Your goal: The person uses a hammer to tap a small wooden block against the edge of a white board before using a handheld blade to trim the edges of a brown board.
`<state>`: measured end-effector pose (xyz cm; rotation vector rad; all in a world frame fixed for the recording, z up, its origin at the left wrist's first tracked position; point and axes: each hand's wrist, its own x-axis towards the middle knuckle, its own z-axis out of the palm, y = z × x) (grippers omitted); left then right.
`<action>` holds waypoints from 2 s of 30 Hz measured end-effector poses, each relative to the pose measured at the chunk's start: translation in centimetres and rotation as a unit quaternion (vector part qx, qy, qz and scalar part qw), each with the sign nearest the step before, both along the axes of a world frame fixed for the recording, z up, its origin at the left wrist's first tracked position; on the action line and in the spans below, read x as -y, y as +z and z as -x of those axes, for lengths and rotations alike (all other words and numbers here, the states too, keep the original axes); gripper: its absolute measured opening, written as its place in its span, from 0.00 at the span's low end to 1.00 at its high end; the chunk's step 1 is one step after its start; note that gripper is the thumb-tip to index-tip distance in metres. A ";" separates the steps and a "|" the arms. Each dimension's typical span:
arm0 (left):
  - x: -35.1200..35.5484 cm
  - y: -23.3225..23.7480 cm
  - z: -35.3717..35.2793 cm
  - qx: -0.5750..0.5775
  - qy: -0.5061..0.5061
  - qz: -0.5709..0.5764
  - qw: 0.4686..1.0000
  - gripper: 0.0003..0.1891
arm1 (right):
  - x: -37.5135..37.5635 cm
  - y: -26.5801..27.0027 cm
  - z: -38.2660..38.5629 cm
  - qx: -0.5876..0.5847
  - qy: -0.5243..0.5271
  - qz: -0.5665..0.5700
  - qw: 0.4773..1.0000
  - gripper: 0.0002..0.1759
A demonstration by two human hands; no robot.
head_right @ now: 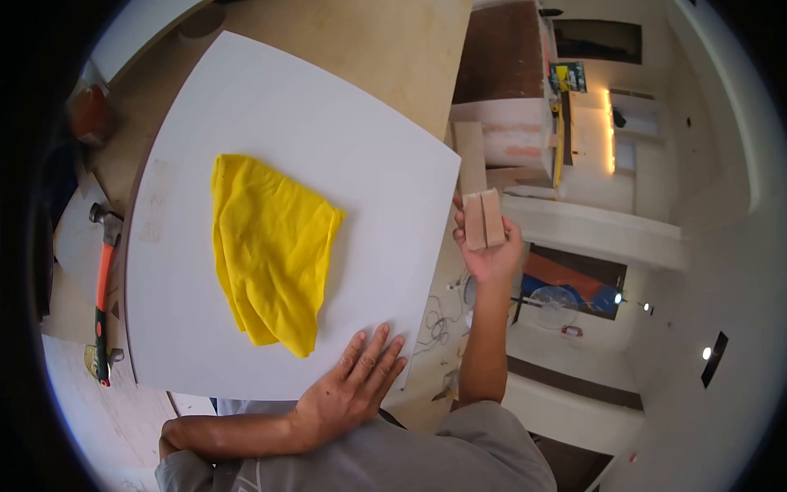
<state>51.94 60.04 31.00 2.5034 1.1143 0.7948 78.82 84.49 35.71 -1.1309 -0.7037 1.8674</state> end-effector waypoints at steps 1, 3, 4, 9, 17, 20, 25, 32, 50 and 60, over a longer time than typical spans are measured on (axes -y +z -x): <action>-0.1 0.1 0.1 0.004 -0.004 0.002 1.000 0.26 | -1.3 0.0 0.4 -0.007 0.022 0.001 1.000 0.35; -0.1 0.3 0.2 -0.003 -0.009 0.004 1.000 0.26 | -3.6 0.7 2.7 0.066 -0.050 -0.032 0.996 0.32; -0.2 0.3 0.2 -0.009 -0.012 0.003 1.000 0.26 | -4.7 1.1 4.3 0.100 -0.086 -0.050 0.990 0.31; -0.2 0.3 0.0 -0.008 -0.004 0.011 1.000 0.27 | -8.9 -0.6 6.8 0.158 -0.052 -0.162 0.973 0.27; -0.3 0.5 0.4 -0.025 -0.017 0.016 0.999 0.28 | -9.5 -3.5 7.0 0.156 -0.029 -0.241 0.958 0.25; -0.2 0.3 0.4 -0.021 -0.012 0.015 1.000 0.28 | -9.8 -3.4 6.8 0.158 -0.004 -0.225 0.961 0.26; -0.2 0.3 0.5 -0.025 -0.009 0.012 1.000 0.27 | -10.1 -3.2 7.0 0.170 0.062 -0.202 0.962 0.25; -0.3 -0.2 0.5 -0.005 -0.002 -0.005 1.000 0.28 | -10.2 -2.8 8.1 0.174 0.087 -0.182 0.964 0.26; -0.1 0.0 0.5 -0.001 0.014 0.017 1.000 0.25 | -8.8 -3.5 8.9 0.259 0.028 -0.223 0.940 0.18; -0.2 -0.2 0.6 -0.012 0.008 0.019 1.000 0.25 | -7.9 -3.5 9.7 0.287 0.007 -0.245 0.926 0.16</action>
